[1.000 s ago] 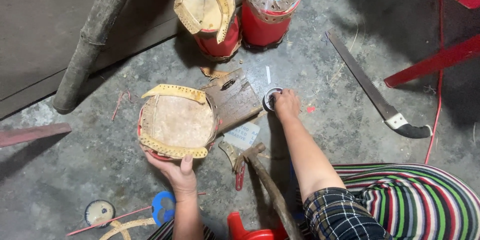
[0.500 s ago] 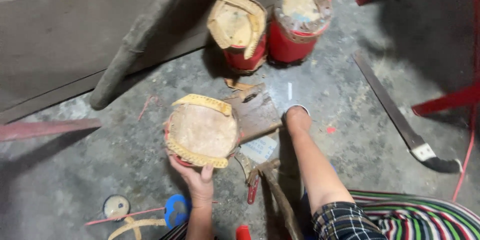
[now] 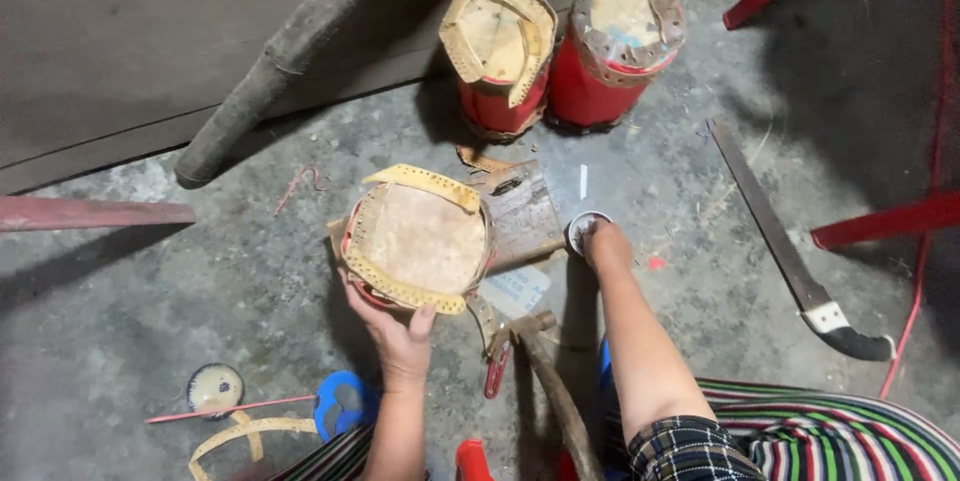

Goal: The person is securing a decorative woven band onto the rim of a small drum by hammering in small nails.

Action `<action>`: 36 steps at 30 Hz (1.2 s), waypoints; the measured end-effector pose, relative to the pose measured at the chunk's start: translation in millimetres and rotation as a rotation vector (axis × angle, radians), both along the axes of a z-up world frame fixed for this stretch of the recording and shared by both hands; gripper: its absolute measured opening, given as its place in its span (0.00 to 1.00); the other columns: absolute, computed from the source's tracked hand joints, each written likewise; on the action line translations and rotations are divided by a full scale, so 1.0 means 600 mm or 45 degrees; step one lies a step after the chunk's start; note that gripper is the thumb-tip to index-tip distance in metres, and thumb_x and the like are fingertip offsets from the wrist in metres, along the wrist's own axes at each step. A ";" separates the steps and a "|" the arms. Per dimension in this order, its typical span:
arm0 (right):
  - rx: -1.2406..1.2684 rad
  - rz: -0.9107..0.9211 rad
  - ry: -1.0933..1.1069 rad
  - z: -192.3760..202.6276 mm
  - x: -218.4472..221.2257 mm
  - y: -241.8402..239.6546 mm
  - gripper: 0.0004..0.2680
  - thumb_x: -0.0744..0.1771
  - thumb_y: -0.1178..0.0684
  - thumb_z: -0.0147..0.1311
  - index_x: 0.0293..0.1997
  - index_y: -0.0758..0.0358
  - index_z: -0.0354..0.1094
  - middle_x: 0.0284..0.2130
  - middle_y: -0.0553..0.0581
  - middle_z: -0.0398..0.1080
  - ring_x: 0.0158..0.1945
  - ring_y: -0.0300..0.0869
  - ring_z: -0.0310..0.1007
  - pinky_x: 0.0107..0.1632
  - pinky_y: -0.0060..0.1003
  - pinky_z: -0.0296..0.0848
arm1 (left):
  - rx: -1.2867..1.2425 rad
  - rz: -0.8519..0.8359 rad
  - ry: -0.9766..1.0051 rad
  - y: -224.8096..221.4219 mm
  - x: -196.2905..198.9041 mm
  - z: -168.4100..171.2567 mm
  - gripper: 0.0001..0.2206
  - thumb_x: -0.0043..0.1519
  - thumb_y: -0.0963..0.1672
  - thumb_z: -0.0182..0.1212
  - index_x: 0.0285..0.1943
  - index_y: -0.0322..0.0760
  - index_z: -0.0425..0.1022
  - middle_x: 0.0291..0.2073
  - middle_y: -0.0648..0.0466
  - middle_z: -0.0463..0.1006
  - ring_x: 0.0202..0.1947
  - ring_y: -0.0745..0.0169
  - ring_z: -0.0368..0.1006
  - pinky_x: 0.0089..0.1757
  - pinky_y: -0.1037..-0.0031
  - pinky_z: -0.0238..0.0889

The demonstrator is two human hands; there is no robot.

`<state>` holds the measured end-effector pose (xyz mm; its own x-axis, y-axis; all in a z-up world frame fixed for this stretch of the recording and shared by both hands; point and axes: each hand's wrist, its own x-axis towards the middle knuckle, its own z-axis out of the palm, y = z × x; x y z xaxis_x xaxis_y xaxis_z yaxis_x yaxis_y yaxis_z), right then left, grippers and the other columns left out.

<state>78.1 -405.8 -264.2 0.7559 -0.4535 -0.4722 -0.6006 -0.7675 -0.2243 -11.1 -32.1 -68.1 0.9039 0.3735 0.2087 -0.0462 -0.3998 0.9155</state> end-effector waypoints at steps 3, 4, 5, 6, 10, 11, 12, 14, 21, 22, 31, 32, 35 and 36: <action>0.406 -0.249 -0.290 -0.037 -0.017 -0.035 0.07 0.68 0.50 0.57 0.41 0.62 0.73 0.38 0.67 0.77 0.49 0.62 0.77 0.50 0.55 0.75 | 0.031 -0.001 -0.019 -0.004 0.001 -0.004 0.58 0.45 0.61 0.65 0.78 0.27 0.40 0.69 0.28 0.55 0.71 0.36 0.54 0.68 0.56 0.44; 0.395 -0.253 -0.290 -0.004 -0.023 -0.026 0.07 0.68 0.50 0.57 0.41 0.62 0.73 0.38 0.67 0.77 0.49 0.62 0.77 0.50 0.55 0.75 | 0.020 -0.005 -0.018 -0.004 0.001 -0.007 0.58 0.45 0.61 0.65 0.78 0.27 0.40 0.69 0.28 0.55 0.71 0.36 0.54 0.68 0.56 0.44; 0.834 -0.553 -0.364 0.028 -0.028 -0.012 0.03 0.69 0.54 0.53 0.42 0.60 0.68 0.35 0.59 0.75 0.38 0.48 0.75 0.39 0.39 0.77 | 0.023 -0.003 -0.034 -0.001 0.002 -0.008 0.58 0.45 0.61 0.65 0.78 0.27 0.40 0.69 0.29 0.56 0.71 0.37 0.55 0.68 0.56 0.45; 1.277 -0.850 -0.434 0.060 -0.033 0.001 0.00 0.69 0.57 0.50 0.42 0.58 0.63 0.31 0.51 0.74 0.28 0.34 0.74 0.29 0.23 0.78 | 0.026 -0.001 -0.050 0.002 0.002 -0.009 0.58 0.45 0.61 0.66 0.78 0.28 0.40 0.69 0.30 0.56 0.71 0.38 0.55 0.69 0.57 0.45; 1.470 -0.936 -0.468 0.079 -0.043 -0.012 0.05 0.69 0.57 0.50 0.50 0.59 0.65 0.37 0.54 0.78 0.28 0.33 0.76 0.28 0.22 0.79 | 0.048 -0.003 -0.069 -0.008 0.005 0.008 0.57 0.46 0.61 0.65 0.79 0.27 0.40 0.69 0.29 0.56 0.71 0.36 0.55 0.69 0.57 0.45; 1.503 -0.949 -0.487 0.089 -0.044 -0.009 0.09 0.69 0.58 0.50 0.55 0.60 0.63 0.37 0.56 0.78 0.28 0.34 0.77 0.27 0.23 0.79 | 0.045 -0.006 -0.076 -0.010 0.007 0.016 0.57 0.47 0.60 0.65 0.78 0.27 0.41 0.68 0.29 0.57 0.70 0.36 0.56 0.68 0.57 0.46; 1.536 -0.962 -0.506 0.099 -0.046 -0.006 0.12 0.69 0.59 0.50 0.60 0.60 0.62 0.38 0.57 0.79 0.28 0.34 0.78 0.26 0.23 0.80 | 0.043 -0.009 -0.084 -0.011 0.009 0.023 0.56 0.47 0.60 0.66 0.78 0.27 0.41 0.68 0.29 0.57 0.70 0.36 0.56 0.68 0.57 0.46; 1.426 -0.928 -0.533 0.087 -0.051 -0.007 0.12 0.68 0.59 0.50 0.60 0.61 0.63 0.37 0.56 0.78 0.27 0.33 0.77 0.27 0.23 0.80 | 0.046 -0.010 -0.086 -0.010 0.007 0.017 0.56 0.47 0.60 0.66 0.78 0.26 0.42 0.68 0.28 0.58 0.70 0.36 0.57 0.68 0.56 0.47; 0.014 -0.368 -0.346 -0.009 -0.065 -0.053 0.08 0.66 0.48 0.56 0.49 0.45 0.77 0.41 0.52 0.79 0.51 0.49 0.78 0.56 0.47 0.74 | 0.015 -0.012 -0.081 -0.007 0.003 -0.001 0.56 0.48 0.60 0.67 0.78 0.28 0.42 0.68 0.30 0.57 0.70 0.38 0.56 0.68 0.58 0.46; 0.016 -0.368 -0.342 0.001 -0.064 -0.047 0.08 0.66 0.48 0.56 0.49 0.45 0.77 0.41 0.52 0.79 0.51 0.49 0.78 0.56 0.47 0.74 | 0.017 -0.012 -0.078 -0.007 0.003 0.002 0.56 0.48 0.60 0.67 0.78 0.28 0.42 0.68 0.30 0.57 0.70 0.38 0.56 0.68 0.58 0.46; -0.132 0.184 -0.156 -0.012 -0.025 0.002 0.11 0.65 0.48 0.61 0.53 0.38 0.74 0.45 0.51 0.69 0.51 0.50 0.77 0.53 0.51 0.78 | -0.003 -0.024 -0.057 -0.010 0.007 0.019 0.56 0.47 0.60 0.67 0.78 0.29 0.40 0.69 0.29 0.55 0.71 0.38 0.54 0.69 0.56 0.43; -0.154 0.221 -0.128 -0.007 -0.026 0.010 0.12 0.65 0.50 0.60 0.54 0.42 0.74 0.47 0.56 0.70 0.51 0.53 0.77 0.52 0.52 0.78 | 0.004 -0.021 -0.040 -0.010 0.007 0.024 0.56 0.47 0.60 0.67 0.77 0.28 0.41 0.67 0.29 0.57 0.70 0.37 0.55 0.69 0.55 0.44; -0.191 0.256 -0.086 -0.001 -0.026 0.024 0.12 0.65 0.53 0.59 0.54 0.48 0.74 0.47 0.60 0.70 0.51 0.56 0.78 0.52 0.52 0.78 | 0.006 -0.018 -0.017 -0.012 0.009 0.027 0.56 0.46 0.60 0.66 0.77 0.28 0.42 0.66 0.29 0.58 0.70 0.37 0.56 0.68 0.55 0.45; -0.205 0.255 -0.076 0.000 -0.026 0.028 0.11 0.66 0.53 0.59 0.54 0.50 0.74 0.46 0.61 0.71 0.51 0.56 0.78 0.52 0.51 0.78 | 0.001 -0.017 -0.014 -0.012 0.009 0.026 0.56 0.45 0.61 0.66 0.77 0.29 0.41 0.67 0.30 0.58 0.70 0.39 0.55 0.69 0.56 0.44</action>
<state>62.4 -388.8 -264.5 0.8627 -0.3575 -0.3576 -0.4222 -0.8985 -0.1202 -5.9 -39.2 -52.3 0.9065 0.3611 0.2188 -0.0613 -0.4000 0.9145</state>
